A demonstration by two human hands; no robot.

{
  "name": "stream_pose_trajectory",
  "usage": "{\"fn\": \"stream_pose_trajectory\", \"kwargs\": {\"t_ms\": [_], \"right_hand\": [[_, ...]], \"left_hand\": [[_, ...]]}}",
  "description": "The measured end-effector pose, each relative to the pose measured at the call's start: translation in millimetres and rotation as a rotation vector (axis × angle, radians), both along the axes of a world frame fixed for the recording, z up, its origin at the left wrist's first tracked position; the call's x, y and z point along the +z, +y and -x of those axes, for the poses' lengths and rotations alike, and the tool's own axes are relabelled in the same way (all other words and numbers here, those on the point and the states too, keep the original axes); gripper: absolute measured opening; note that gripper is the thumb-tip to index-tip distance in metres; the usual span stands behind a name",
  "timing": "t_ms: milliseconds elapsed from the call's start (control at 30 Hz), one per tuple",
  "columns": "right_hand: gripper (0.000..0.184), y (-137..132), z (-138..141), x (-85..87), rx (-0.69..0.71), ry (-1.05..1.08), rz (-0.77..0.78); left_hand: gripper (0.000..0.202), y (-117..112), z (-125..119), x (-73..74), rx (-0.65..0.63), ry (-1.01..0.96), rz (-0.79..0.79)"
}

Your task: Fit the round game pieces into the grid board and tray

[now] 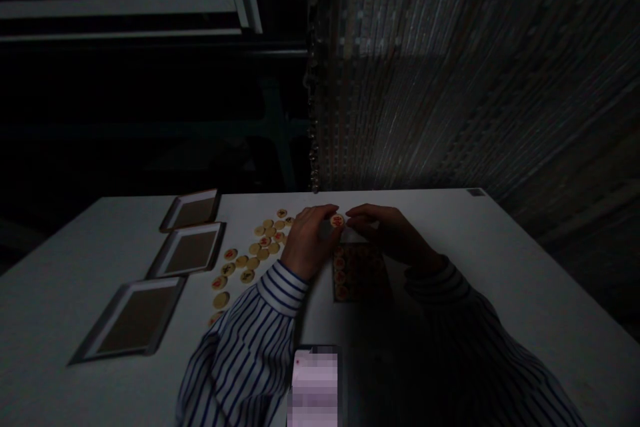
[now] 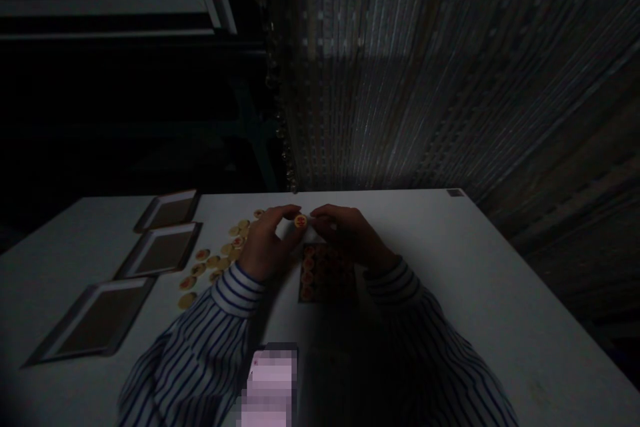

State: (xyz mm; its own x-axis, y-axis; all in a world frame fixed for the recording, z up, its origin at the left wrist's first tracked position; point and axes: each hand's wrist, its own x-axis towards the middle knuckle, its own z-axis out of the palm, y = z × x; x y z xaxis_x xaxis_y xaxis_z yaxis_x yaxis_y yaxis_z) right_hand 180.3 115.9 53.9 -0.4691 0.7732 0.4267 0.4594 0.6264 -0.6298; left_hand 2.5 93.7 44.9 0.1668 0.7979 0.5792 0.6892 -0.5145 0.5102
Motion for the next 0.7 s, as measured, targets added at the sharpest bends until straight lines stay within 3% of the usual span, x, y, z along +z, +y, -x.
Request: {"fn": "stream_pose_trajectory", "kwargs": {"t_ms": [167, 333, 700], "right_hand": [[0.023, -0.9, 1.0, 2.3, 0.052, 0.102, 0.156], [0.023, -0.6, 0.2, 3.1, 0.044, 0.101, 0.163], [0.021, -1.3, -2.8, 4.1, 0.093, 0.006, 0.044]], "left_hand": [[0.024, -2.8, -6.8, -1.1, -0.051, 0.014, -0.029], [0.025, -2.7, -9.5, -2.4, -0.085, -0.05, 0.004], [0.027, 2.8, -6.7, -9.5, -0.15, -0.43, 0.45]]}}
